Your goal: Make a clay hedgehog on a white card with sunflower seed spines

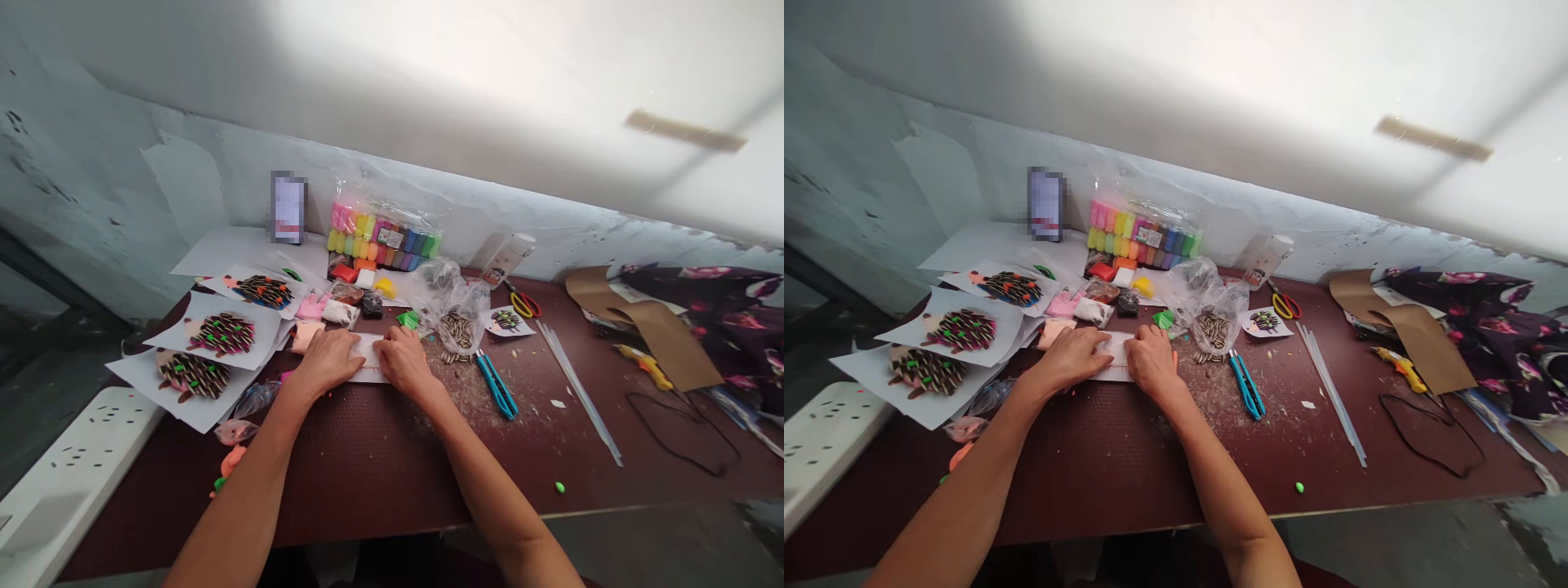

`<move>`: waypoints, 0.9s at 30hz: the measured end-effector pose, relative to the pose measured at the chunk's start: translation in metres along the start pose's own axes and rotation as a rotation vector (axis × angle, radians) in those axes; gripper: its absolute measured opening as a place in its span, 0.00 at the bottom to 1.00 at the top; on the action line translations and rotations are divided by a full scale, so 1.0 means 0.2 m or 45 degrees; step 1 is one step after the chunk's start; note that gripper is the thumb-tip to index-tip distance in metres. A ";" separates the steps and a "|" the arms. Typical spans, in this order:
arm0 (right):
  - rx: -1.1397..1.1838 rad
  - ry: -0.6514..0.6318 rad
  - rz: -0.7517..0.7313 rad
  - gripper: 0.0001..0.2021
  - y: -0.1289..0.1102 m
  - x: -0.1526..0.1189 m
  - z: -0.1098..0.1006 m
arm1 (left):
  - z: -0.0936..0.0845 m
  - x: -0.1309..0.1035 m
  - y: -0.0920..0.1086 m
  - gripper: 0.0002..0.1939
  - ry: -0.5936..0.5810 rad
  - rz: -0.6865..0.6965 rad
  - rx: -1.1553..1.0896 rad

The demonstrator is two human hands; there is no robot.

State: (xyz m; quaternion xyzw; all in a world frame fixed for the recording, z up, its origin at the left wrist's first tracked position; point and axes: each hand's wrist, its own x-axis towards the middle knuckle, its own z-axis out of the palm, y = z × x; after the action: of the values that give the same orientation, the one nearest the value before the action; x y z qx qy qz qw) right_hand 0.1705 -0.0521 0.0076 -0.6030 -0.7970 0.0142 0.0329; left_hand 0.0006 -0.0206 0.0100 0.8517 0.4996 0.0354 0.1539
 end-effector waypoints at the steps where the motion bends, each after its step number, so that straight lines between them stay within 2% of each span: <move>1: -0.006 -0.008 0.003 0.12 0.00 -0.01 0.00 | 0.00 0.00 0.00 0.20 0.002 0.002 -0.013; 10: -0.012 -0.049 0.045 0.15 0.02 -0.07 -0.02 | -0.01 -0.02 0.00 0.25 -0.069 0.014 -0.026; 18: -0.149 -0.103 0.050 0.15 -0.02 -0.07 -0.03 | -0.02 -0.01 0.01 0.26 -0.127 -0.004 -0.003; 27: -0.070 -0.104 0.089 0.15 0.01 -0.11 -0.03 | -0.02 -0.02 0.01 0.25 -0.138 -0.014 -0.016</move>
State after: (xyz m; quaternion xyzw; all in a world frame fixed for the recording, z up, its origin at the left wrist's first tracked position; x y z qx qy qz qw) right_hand 0.1787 -0.0730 0.0129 -0.6300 -0.7762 0.0179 -0.0168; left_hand 0.0004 -0.0238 0.0143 0.8485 0.4951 -0.0084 0.1864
